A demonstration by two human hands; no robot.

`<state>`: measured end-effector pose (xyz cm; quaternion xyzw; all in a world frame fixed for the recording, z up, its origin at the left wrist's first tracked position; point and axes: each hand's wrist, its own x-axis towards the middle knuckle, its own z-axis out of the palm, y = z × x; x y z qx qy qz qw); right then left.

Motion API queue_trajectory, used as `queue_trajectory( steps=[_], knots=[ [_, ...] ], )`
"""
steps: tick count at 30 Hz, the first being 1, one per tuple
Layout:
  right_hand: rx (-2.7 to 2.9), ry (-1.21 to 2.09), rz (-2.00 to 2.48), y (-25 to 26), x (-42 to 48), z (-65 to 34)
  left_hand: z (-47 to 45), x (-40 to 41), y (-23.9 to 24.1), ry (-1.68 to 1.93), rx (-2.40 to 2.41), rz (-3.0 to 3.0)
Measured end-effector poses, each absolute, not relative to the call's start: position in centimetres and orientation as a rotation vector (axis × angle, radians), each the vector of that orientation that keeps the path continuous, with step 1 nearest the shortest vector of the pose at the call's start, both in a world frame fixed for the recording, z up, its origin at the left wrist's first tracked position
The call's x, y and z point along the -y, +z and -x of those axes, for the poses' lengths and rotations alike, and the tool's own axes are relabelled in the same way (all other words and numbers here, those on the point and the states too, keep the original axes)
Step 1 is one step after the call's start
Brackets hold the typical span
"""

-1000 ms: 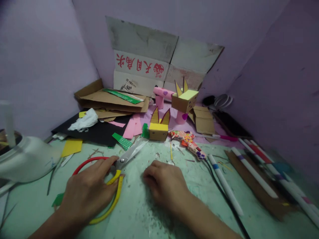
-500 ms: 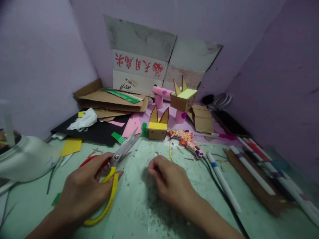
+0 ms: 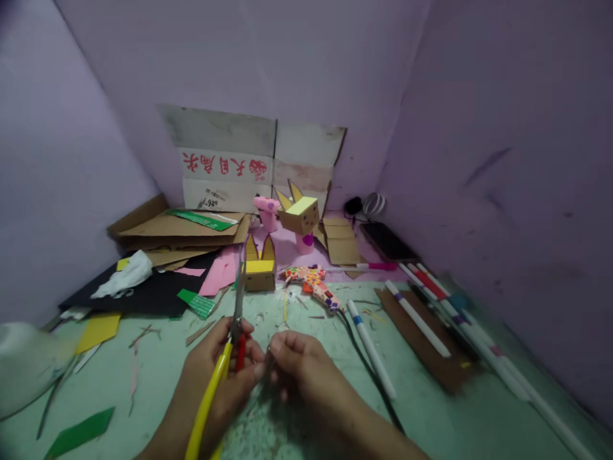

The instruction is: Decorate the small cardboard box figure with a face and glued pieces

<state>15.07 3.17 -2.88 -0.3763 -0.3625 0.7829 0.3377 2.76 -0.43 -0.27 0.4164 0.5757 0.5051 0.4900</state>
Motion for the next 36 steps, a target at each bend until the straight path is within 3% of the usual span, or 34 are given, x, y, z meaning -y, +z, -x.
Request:
queue_trajectory(
  steps=[25,36],
  knots=[
    [1.112,1.910,1.068,-2.7,-2.5,-14.6,-2.6,0.9,-0.4,1.213,-1.487,-1.134],
    [1.656,1.361,1.244,-2.1,-2.3,-15.6,-2.2,0.7,-0.3,1.208,-1.532,-1.158]
  ],
)
